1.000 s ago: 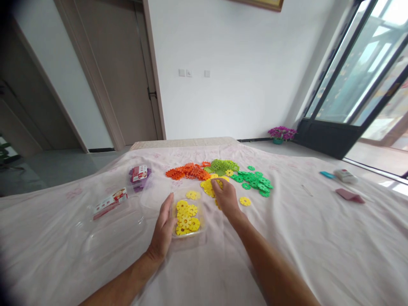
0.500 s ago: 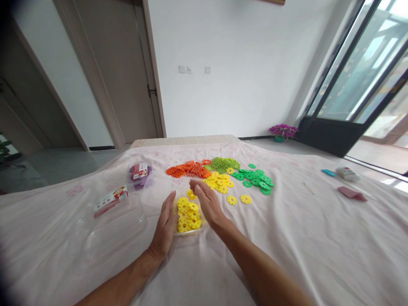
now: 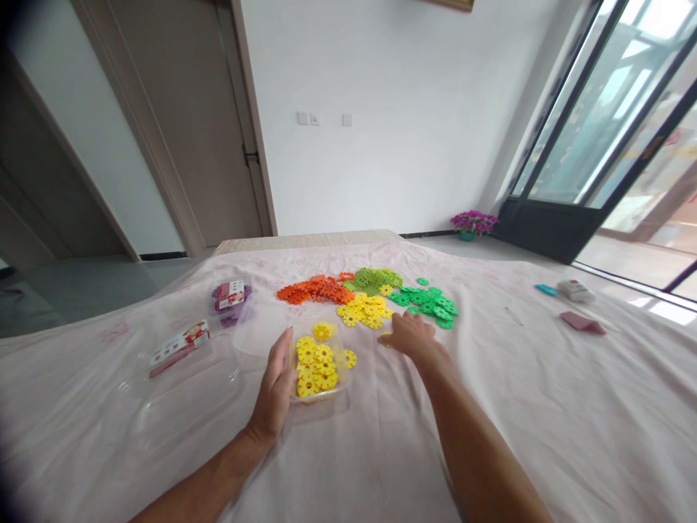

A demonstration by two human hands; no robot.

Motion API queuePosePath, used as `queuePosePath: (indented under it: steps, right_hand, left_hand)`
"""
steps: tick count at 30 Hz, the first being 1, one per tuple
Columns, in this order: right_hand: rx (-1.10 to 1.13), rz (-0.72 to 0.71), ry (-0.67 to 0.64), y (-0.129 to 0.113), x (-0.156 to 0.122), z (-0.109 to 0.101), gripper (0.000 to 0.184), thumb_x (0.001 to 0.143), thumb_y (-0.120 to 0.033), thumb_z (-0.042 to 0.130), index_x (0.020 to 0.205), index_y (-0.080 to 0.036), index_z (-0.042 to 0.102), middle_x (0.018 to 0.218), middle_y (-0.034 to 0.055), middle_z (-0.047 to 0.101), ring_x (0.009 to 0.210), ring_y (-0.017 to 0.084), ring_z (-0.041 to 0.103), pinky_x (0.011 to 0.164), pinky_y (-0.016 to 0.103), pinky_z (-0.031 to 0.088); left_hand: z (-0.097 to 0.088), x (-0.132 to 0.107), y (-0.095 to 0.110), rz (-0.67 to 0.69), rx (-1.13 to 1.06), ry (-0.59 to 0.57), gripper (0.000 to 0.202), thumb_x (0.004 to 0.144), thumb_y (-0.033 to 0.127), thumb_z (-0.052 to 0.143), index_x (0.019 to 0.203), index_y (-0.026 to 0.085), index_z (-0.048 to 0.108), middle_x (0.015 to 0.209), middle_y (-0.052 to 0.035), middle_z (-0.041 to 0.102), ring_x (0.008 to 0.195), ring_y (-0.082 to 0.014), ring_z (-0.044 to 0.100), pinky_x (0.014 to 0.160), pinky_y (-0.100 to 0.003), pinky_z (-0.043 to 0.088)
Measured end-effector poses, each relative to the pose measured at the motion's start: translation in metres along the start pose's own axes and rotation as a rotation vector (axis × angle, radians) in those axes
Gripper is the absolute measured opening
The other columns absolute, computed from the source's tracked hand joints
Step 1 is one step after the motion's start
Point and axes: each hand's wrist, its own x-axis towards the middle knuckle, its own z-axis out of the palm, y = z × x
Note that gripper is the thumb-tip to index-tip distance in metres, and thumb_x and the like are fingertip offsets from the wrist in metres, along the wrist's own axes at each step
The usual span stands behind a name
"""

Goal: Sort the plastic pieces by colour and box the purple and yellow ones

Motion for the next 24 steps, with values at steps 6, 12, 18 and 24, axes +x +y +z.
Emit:
queuePosePath:
  steps: [6,12,18,24]
  right_hand:
    - [0.035,-0.025,-0.015,0.005,0.008,0.009,0.049,0.077,-0.045,0.068,0.119,-0.022,0.062,0.123,0.0144,0.054,0.112,0.033,0.054,0.081,0.037,0.042]
    - [0.175,-0.201,0.017,0.012,0.016,0.018,0.031,0.071,-0.022,0.066,0.102,-0.016,0.067,0.102,0.0104,0.063,0.093,0.022,0.059,0.072,0.026,0.039]
    - [0.293,-0.206,0.072,0.007,0.021,0.022,0.021,0.066,-0.012,0.059,0.085,-0.016,0.067,0.084,0.0050,0.067,0.077,0.018,0.058,0.061,0.025,0.035]
    - [0.869,-0.376,0.122,-0.039,-0.010,-0.001,0.019,0.076,-0.023,0.059,0.093,-0.017,0.062,0.087,0.0036,0.065,0.065,0.013,0.057,0.056,0.023,0.042]
  left_hand:
    - [0.001,-0.001,0.000,-0.005,-0.015,-0.014,0.067,0.078,0.018,0.048,0.145,0.016,0.039,0.157,-0.0102,0.032,0.148,-0.0236,0.023,0.123,-0.040,0.018]
    - [0.000,-0.001,0.002,0.000,0.008,-0.001,0.066,0.078,0.018,0.049,0.143,0.015,0.041,0.155,-0.0109,0.035,0.147,-0.0250,0.025,0.123,-0.041,0.020]
    - [0.001,0.000,0.003,-0.016,0.012,-0.009,0.066,0.079,0.019,0.048,0.144,0.012,0.038,0.156,-0.0125,0.033,0.147,-0.0232,0.025,0.123,-0.040,0.019]
    - [0.001,-0.001,0.003,-0.030,0.035,0.003,0.064,0.080,0.018,0.049,0.143,0.016,0.040,0.155,-0.0104,0.035,0.147,-0.0223,0.026,0.123,-0.039,0.019]
